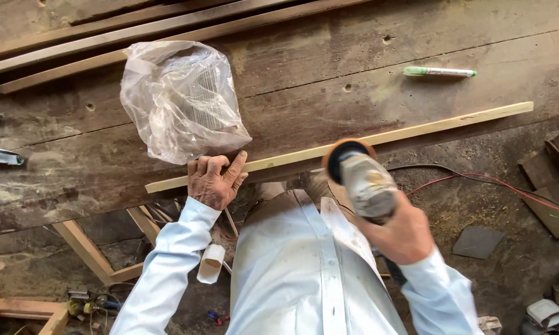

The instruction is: Assembling a wooden frame by gluing thin strips and cutting them to size with a miter saw.

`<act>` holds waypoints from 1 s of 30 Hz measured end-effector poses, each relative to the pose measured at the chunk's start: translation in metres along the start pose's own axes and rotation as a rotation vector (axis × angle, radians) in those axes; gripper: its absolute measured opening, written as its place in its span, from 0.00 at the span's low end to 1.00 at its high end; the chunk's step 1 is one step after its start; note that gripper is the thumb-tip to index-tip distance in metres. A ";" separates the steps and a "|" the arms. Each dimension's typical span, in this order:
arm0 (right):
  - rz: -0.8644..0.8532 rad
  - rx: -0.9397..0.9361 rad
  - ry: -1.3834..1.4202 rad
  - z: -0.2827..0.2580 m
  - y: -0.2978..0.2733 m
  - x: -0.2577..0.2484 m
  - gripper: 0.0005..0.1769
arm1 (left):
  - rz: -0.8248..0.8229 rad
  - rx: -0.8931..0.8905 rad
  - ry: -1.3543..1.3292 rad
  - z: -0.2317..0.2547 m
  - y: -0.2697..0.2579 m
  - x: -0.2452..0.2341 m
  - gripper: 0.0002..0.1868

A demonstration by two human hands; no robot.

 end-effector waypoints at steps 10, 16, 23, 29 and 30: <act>-0.203 -0.351 -0.211 -0.098 0.002 0.042 0.35 | 0.045 0.032 -0.002 0.001 0.002 -0.006 0.20; -0.244 -0.164 -0.242 -0.031 0.027 0.021 0.42 | 0.010 0.011 -0.004 -0.003 -0.003 -0.004 0.21; 0.045 -0.088 0.014 0.021 0.039 -0.045 0.30 | 0.033 0.037 -0.002 0.002 0.005 -0.010 0.22; 0.214 -0.043 0.133 0.092 0.057 -0.079 0.30 | 0.043 0.054 -0.003 0.004 0.008 -0.012 0.21; 0.211 -0.040 0.137 0.106 0.063 -0.082 0.30 | 0.039 0.057 -0.002 0.005 0.010 -0.013 0.21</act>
Point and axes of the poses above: each hand's wrist, its own y-axis towards the middle knuckle, its own x-axis out of the palm, z = x × y, the point moved 9 cm from there along y, towards the middle knuckle, and after that the axes turned 13 degrees about -x, right-handed, at the moved point
